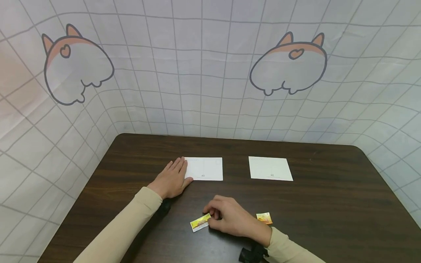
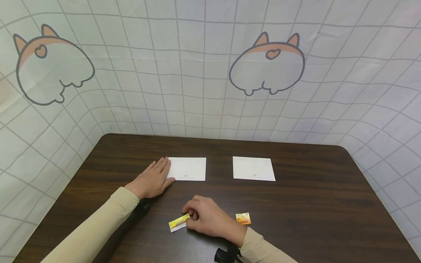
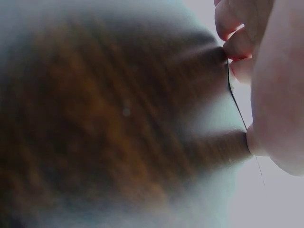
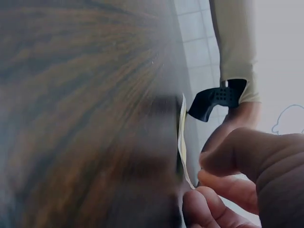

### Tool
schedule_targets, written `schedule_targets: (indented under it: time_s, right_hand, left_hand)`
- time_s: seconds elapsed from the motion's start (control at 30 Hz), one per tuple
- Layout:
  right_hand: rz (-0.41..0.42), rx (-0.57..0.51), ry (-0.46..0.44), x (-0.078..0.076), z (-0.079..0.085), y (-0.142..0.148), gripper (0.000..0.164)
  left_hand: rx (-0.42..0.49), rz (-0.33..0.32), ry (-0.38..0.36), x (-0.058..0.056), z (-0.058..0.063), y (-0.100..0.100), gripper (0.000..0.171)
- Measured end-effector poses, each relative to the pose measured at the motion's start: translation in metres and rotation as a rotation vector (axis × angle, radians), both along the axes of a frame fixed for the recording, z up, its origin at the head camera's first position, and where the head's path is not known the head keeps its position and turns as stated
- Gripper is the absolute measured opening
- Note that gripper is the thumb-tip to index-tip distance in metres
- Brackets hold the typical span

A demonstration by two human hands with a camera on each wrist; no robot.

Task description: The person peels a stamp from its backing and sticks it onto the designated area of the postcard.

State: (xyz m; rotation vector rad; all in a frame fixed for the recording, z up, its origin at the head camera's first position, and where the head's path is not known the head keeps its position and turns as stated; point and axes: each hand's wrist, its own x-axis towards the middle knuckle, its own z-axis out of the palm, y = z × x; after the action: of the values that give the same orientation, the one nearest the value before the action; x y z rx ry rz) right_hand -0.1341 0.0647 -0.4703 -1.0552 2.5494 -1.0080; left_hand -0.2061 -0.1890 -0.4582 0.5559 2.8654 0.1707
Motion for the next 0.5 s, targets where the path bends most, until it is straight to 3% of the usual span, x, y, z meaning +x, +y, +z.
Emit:
schedule_targets:
  time_s: [0.23,0.5]
  right_hand:
    - [-0.007,0.019,0.024,0.0017,0.0009,-0.0046,0.028]
    - [0.029,0.036,-0.040,0.0000,0.0041,-0.0052,0.029]
  left_hand:
    - [0.007,-0.005,0.006,0.0000,-0.0009,0.0001,0.072]
    - [0.003,-0.006,0.011,-0.0006,-0.0017,-0.0009,0.072]
